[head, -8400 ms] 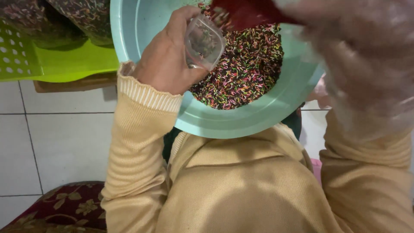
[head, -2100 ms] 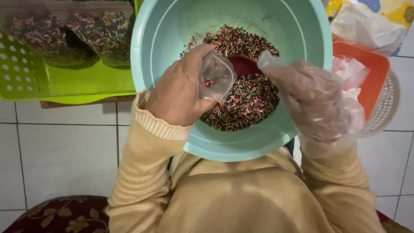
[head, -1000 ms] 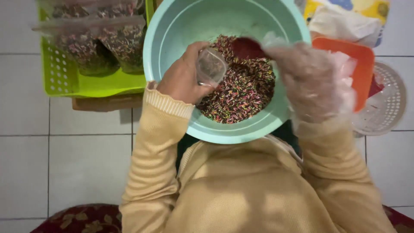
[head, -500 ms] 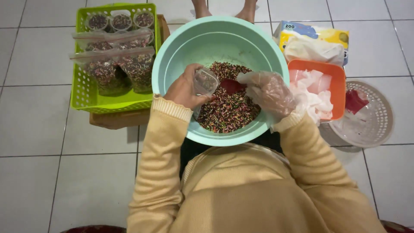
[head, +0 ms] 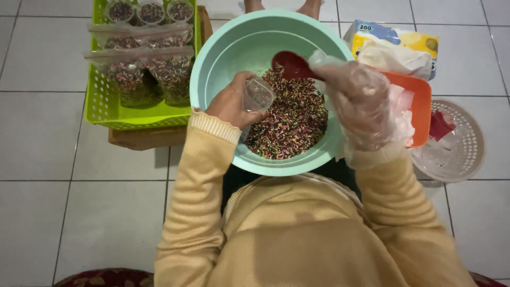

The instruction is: Scooping sprinkles from a bowl into small plastic bags using a spoon

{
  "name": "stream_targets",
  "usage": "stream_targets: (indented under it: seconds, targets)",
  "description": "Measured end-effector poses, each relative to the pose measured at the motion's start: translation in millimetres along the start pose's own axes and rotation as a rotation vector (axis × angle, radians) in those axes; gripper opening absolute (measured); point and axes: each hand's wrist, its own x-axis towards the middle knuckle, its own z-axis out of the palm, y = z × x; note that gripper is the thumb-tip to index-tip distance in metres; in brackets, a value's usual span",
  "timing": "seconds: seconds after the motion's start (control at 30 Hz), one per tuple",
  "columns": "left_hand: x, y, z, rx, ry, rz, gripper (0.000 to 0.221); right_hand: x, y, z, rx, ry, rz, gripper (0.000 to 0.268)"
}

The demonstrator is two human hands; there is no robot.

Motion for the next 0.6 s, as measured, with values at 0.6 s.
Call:
stream_targets:
  seconds: [0.6]
  targets:
    - [-1.1,4.5,-5.4,-0.01,-0.017,0.04,0.089,11.8,-10.8,22.5,-0.172,-0.099,0.184,0.03]
